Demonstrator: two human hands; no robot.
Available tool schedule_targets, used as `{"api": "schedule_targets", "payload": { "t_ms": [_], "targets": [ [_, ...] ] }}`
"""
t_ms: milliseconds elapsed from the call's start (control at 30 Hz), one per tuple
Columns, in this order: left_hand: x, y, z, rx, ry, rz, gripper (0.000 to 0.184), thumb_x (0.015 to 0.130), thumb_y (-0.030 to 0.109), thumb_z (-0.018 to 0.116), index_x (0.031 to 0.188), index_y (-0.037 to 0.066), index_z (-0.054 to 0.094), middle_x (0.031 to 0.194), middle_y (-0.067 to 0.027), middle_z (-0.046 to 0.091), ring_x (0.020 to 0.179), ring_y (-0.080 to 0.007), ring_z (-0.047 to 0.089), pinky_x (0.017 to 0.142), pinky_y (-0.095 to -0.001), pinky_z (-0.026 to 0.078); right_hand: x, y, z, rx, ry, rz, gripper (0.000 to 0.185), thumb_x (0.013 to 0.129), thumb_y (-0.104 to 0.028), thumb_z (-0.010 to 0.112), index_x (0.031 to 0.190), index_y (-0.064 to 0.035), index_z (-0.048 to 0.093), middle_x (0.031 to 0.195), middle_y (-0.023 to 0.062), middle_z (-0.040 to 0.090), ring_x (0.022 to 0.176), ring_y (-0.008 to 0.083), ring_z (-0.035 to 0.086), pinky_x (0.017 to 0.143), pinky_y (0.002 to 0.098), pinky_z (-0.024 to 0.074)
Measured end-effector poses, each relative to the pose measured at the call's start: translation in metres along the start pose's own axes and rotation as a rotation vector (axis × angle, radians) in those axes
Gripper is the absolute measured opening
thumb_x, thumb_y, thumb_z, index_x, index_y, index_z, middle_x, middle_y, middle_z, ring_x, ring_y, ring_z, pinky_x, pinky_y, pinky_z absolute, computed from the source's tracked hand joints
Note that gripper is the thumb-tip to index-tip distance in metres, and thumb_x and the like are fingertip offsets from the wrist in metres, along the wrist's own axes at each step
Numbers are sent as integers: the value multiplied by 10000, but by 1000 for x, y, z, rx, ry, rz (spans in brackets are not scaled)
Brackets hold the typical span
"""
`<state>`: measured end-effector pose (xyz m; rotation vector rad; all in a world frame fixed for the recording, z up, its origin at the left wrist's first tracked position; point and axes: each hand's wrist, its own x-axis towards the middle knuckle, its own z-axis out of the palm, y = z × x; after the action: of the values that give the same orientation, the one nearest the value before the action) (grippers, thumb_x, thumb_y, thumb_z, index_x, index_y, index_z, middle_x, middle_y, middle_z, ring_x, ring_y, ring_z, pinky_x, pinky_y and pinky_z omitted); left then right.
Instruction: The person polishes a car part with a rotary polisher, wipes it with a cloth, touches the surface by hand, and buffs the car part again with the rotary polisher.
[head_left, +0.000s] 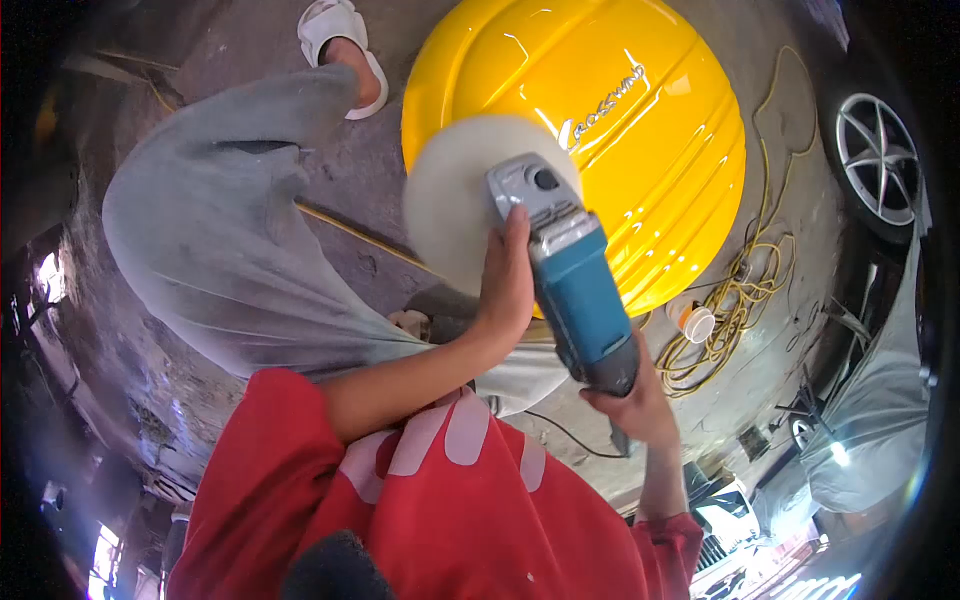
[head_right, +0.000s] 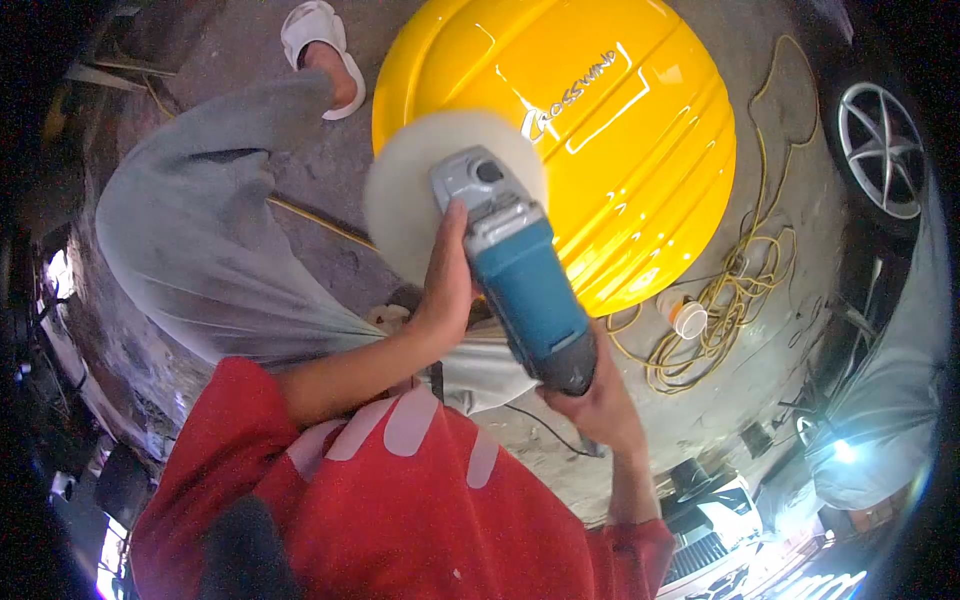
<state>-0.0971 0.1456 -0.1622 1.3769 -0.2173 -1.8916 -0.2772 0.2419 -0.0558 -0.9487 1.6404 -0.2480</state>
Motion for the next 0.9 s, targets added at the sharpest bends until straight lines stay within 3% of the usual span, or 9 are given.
{"api": "schedule_targets", "payload": {
  "t_ms": [67, 167, 233, 300, 333, 433, 567, 700, 900],
  "targets": [
    [-18, 4, -14, 216, 44, 50, 645, 999, 562, 355, 1314, 13, 478, 1210, -122, 582, 1134, -207, 550, 992, -342, 415, -7, 26, 22, 52, -21, 25, 976, 663, -135, 860, 1434, -3, 276, 1258, 191, 548, 1185, 271, 542, 1009, 371, 414],
    [-46, 18, -19, 217, 139, 116, 608, 1009, 485, 421, 1224, -82, 469, 1185, -188, 573, 1072, -233, 560, 943, -358, 421, -13, 53, 63, 189, -87, 33, 1039, 645, -180, 878, 1453, 4, 253, 1279, 216, 526, 1216, 287, 517, 1029, 386, 397],
    [-43, 13, -24, 288, 140, 160, 605, 1000, 492, 437, 1211, -74, 465, 1155, -217, 592, 1048, -281, 586, 909, -383, 434, -15, 62, 88, 253, -36, 42, 1029, 641, -173, 874, 1448, 6, 260, 1283, 208, 525, 1218, 283, 513, 1028, 389, 396],
    [-34, 24, -17, 592, 112, 228, 627, 974, 528, 464, 1193, -59, 458, 1065, -250, 610, 1000, -352, 606, 876, -412, 447, -8, 62, 104, 315, 25, 67, 1000, 642, -166, 867, 1434, 6, 281, 1267, 200, 536, 1200, 277, 521, 1017, 386, 401],
    [-22, 25, -16, 650, 61, 176, 661, 945, 579, 473, 1163, -45, 455, 1006, -288, 610, 976, -423, 607, 855, -443, 451, -3, 60, 108, 371, 86, 85, 971, 643, -159, 860, 1420, 6, 301, 1251, 192, 547, 1181, 271, 529, 1007, 382, 407],
    [-3, 35, -8, 777, 28, 131, 675, 937, 608, 456, 1122, -41, 461, 997, -303, 611, 979, -450, 603, 852, -468, 447, 11, 50, 110, 443, 95, 161, 905, 649, -145, 846, 1387, 4, 343, 1201, 177, 574, 1136, 259, 543, 984, 375, 415],
    [-20, 26, -32, 809, 115, 216, 707, 937, 620, 442, 1170, -47, 464, 1042, -294, 623, 1014, -448, 601, 889, -466, 442, 7, 60, 132, 466, 47, -54, 853, 649, -133, 839, 1354, -10, 376, 1168, 161, 583, 1116, 249, 545, 974, 368, 417],
    [-30, 32, -29, 798, 80, 261, 731, 936, 631, 429, 1184, -54, 485, 1102, -321, 609, 1062, -467, 584, 921, -477, 432, 6, 61, 136, 500, 21, -85, 887, 651, -96, 831, 1390, -12, 348, 1226, 144, 560, 1146, 233, 528, 988, 370, 410],
    [14, 42, 0, 878, 25, 266, 724, 938, 627, 426, 1160, -60, 485, 1041, -326, 615, 1040, -483, 582, 906, -484, 436, 31, 51, 112, 610, 49, 24, 852, 674, -94, 811, 1383, -9, 346, 1161, 132, 585, 1101, 213, 543, 972, 340, 415]
  ]
}}
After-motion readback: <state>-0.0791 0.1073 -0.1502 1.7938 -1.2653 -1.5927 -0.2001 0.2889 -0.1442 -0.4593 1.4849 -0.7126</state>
